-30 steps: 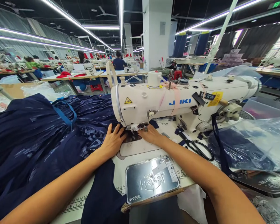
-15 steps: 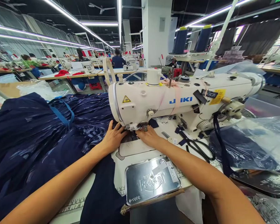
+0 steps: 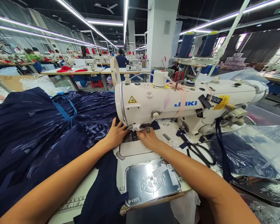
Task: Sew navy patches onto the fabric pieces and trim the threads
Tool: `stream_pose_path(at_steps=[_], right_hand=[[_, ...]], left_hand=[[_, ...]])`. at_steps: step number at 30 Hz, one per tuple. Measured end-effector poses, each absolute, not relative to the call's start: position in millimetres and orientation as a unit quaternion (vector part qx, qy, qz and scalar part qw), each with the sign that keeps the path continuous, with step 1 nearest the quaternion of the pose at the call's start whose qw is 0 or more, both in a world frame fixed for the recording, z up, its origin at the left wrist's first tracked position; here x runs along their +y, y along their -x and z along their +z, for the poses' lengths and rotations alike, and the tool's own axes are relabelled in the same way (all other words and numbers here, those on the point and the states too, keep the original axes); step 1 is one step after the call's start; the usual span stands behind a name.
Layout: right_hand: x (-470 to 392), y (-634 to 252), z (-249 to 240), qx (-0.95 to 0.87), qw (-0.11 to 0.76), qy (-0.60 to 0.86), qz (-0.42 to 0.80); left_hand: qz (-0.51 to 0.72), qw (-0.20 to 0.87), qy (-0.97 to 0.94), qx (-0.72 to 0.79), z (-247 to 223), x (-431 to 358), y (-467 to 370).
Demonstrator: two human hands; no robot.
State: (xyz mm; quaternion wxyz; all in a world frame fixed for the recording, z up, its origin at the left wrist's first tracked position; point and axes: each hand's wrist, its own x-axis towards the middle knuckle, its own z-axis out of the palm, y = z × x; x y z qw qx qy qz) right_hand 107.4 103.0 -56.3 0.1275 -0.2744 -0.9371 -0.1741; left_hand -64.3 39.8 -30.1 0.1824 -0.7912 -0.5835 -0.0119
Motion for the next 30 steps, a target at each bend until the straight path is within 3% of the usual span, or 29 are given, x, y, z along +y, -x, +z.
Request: stream_pose_path(at_steps=[12, 19, 24, 30], right_hand=[[99.3, -109.4, -48.2, -0.937, 0.100, 0.295, -0.157], [88.5, -154.1, -40.7, -0.950, 0.168, 0.172, -0.200], [98.1, -202.7, -23.1, -0.917, 0.071, 0.303, -0.250], [115.8, -225.3, -23.7, -0.880, -0.004, 0.396, -0.261]], left_hand=[[0.003, 0.172, 0.776, -0.607, -25.7, 31.7, 52.6], [-0.008, 0.130, 0.834, -0.537, 7.4, -61.6, 50.8], [-0.049, 0.210, 0.858, -0.465, -14.3, -126.6, 82.4], [-0.037, 0.258, 0.866, -0.426, -35.0, -134.8, 73.2]])
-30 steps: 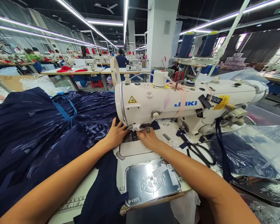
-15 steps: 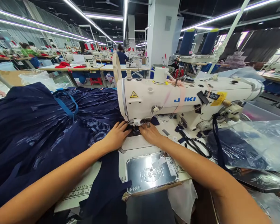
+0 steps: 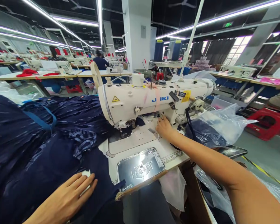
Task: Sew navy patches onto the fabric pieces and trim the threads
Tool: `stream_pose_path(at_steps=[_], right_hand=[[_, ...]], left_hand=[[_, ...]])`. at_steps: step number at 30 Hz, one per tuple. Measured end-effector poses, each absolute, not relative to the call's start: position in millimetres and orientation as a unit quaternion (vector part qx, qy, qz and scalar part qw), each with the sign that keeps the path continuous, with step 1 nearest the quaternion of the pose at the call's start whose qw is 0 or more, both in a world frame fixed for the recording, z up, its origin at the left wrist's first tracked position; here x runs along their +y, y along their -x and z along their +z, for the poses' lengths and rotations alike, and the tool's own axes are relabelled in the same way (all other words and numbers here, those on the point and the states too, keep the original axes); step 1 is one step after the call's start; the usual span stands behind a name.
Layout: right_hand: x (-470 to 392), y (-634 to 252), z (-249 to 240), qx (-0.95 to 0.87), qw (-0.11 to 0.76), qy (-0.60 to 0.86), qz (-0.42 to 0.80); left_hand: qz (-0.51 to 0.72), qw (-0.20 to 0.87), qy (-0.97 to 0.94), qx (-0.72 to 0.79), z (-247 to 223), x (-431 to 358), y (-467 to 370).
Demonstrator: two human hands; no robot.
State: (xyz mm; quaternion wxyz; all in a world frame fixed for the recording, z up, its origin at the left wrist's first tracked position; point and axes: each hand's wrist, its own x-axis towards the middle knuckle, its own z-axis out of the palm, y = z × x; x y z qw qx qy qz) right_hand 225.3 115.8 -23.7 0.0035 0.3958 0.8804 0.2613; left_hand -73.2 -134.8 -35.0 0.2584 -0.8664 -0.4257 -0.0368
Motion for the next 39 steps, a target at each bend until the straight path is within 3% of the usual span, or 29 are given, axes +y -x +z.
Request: stream_pose_path(at_steps=[3, 6, 11, 14, 18, 22, 25, 29, 31, 36, 39], right_hand=[[117.8, -223.9, -29.9, 0.885, 0.007, -0.378, 0.273], [120.0, -223.7, -32.1, 0.891, -0.016, -0.362, 0.273], [121.1, -218.1, -24.7, 0.874, -0.006, -0.389, 0.290], [116.4, -205.4, -18.6, 0.862, -0.077, -0.413, 0.284], [106.0, -182.5, -20.3, 0.887, -0.211, -0.396, 0.111], [99.8, -169.7, -32.9, 0.900, -0.190, -0.382, -0.093], [99.1, -172.7, -40.4, 0.910, -0.196, -0.363, -0.047], [98.5, -182.9, -44.8, 0.958, -0.208, -0.198, -0.009], [97.9, -185.5, -45.6, 0.970, -0.198, -0.136, 0.020], [96.1, -181.6, -48.5, 0.970, -0.180, -0.151, 0.059], [96.0, -179.3, -52.0, 0.959, -0.213, -0.185, -0.005]], left_hand=[[-0.033, 0.230, 0.868, -0.439, -33.1, -127.1, 67.2], [-0.105, 0.184, 0.862, -0.460, -26.9, -123.4, 63.5], [-0.260, -0.014, 0.813, -0.520, -7.2, -120.3, 46.8], [-0.274, -0.053, 0.780, -0.560, -1.7, -106.2, 35.6], [-0.280, -0.030, 0.790, -0.545, -4.2, -77.3, 27.2], [-0.313, -0.095, 0.777, -0.539, -3.7, -60.8, 20.9], [-0.309, -0.146, 0.743, -0.575, -3.4, -58.7, 16.9], [-0.316, -0.275, 0.669, -0.614, -1.3, -55.5, 14.9], [-0.305, -0.226, 0.681, -0.626, 2.7, -49.5, 14.2], [-0.079, 0.167, 0.827, -0.531, 5.5, -21.3, 12.2], [0.016, 0.194, 0.854, -0.483, -6.9, -6.9, 14.9]])
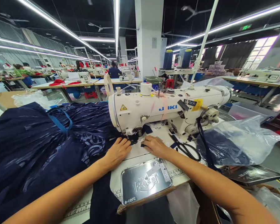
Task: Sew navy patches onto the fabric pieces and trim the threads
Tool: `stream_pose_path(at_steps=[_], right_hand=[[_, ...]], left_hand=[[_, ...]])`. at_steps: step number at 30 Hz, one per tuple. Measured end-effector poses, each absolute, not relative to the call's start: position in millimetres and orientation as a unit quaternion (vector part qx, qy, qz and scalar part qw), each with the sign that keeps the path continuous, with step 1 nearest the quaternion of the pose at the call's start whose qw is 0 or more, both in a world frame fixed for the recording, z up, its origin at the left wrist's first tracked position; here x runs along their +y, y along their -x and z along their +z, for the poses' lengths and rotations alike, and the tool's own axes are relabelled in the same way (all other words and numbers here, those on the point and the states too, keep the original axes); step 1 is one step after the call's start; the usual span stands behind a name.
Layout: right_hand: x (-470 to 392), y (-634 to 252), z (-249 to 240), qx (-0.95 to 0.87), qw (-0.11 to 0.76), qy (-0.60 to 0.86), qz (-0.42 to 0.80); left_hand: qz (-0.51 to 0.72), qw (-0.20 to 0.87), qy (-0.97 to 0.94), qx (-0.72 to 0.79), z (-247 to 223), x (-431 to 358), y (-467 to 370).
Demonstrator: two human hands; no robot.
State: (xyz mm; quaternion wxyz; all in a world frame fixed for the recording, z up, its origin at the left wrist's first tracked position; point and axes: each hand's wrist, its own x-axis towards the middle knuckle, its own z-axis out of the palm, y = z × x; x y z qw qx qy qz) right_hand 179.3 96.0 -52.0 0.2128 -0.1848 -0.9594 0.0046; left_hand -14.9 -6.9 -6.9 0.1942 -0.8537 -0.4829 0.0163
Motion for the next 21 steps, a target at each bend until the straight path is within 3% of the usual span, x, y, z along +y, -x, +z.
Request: stream_pose_path(at_steps=[6, 14, 21], right_hand=[[98.6, -182.5, -54.1, -0.948, 0.239, 0.190, 0.088], [88.1, -152.9, -51.5, -0.958, 0.137, 0.233, -0.092], [82.2, -119.0, -35.9, -0.957, 0.112, 0.269, 0.005]], left_hand=[[-0.038, 0.104, 0.834, -0.541, -29.9, -18.1, 27.3], [-0.023, 0.119, 0.845, -0.522, -33.3, -32.3, 21.8], [-0.003, 0.144, 0.855, -0.499, -41.0, -36.1, 22.3]])
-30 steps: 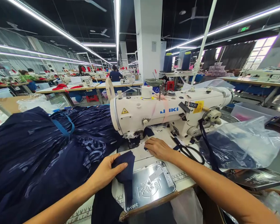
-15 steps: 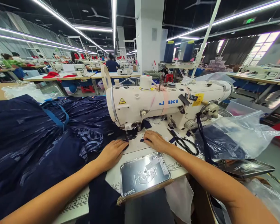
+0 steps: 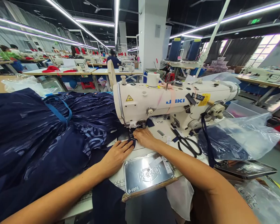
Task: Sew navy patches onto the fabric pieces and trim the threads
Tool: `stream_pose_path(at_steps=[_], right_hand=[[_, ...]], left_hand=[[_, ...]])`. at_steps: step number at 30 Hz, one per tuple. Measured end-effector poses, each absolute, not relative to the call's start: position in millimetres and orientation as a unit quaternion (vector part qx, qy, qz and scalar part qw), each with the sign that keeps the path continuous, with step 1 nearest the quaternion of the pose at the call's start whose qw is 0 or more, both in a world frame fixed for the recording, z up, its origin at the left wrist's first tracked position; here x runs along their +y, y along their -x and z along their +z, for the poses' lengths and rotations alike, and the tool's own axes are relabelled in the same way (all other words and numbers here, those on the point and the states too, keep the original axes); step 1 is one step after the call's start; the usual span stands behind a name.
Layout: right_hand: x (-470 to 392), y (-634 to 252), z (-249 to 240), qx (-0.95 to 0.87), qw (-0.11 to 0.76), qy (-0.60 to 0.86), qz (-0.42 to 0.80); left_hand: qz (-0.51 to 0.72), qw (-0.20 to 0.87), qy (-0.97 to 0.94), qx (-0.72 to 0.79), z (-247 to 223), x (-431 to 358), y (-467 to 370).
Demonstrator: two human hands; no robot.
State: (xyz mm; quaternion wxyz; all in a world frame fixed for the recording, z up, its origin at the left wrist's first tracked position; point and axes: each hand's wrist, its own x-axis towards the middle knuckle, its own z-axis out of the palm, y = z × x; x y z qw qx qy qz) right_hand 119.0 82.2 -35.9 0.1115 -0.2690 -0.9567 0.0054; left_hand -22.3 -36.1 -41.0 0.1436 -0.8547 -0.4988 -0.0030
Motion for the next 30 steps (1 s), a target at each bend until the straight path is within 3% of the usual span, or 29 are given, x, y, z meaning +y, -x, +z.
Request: stream_pose_path(at_steps=[6, 11, 17, 23, 30], right_hand=[[88.5, -110.9, -32.6, -0.930, 0.131, 0.285, 0.193], [87.8, -112.9, -33.8, -0.922, 0.148, 0.287, 0.216], [77.8, -121.7, -41.4, -0.955, 0.194, 0.199, 0.101], [63.5, -133.0, -45.7, -0.977, 0.129, 0.125, -0.115], [88.9, -135.0, -43.7, -0.982, 0.117, 0.074, -0.127]], left_hand=[[-0.005, 0.142, 0.857, -0.496, -39.7, -33.8, 21.8], [-0.016, 0.123, 0.854, -0.506, -38.0, -31.4, 22.0], [-0.030, 0.103, 0.855, -0.508, -40.8, -30.8, 20.9], [-0.066, 0.036, 0.859, -0.507, -25.0, -29.8, 37.9], [-0.085, 0.060, 0.854, -0.510, -32.1, -19.4, 39.9]])
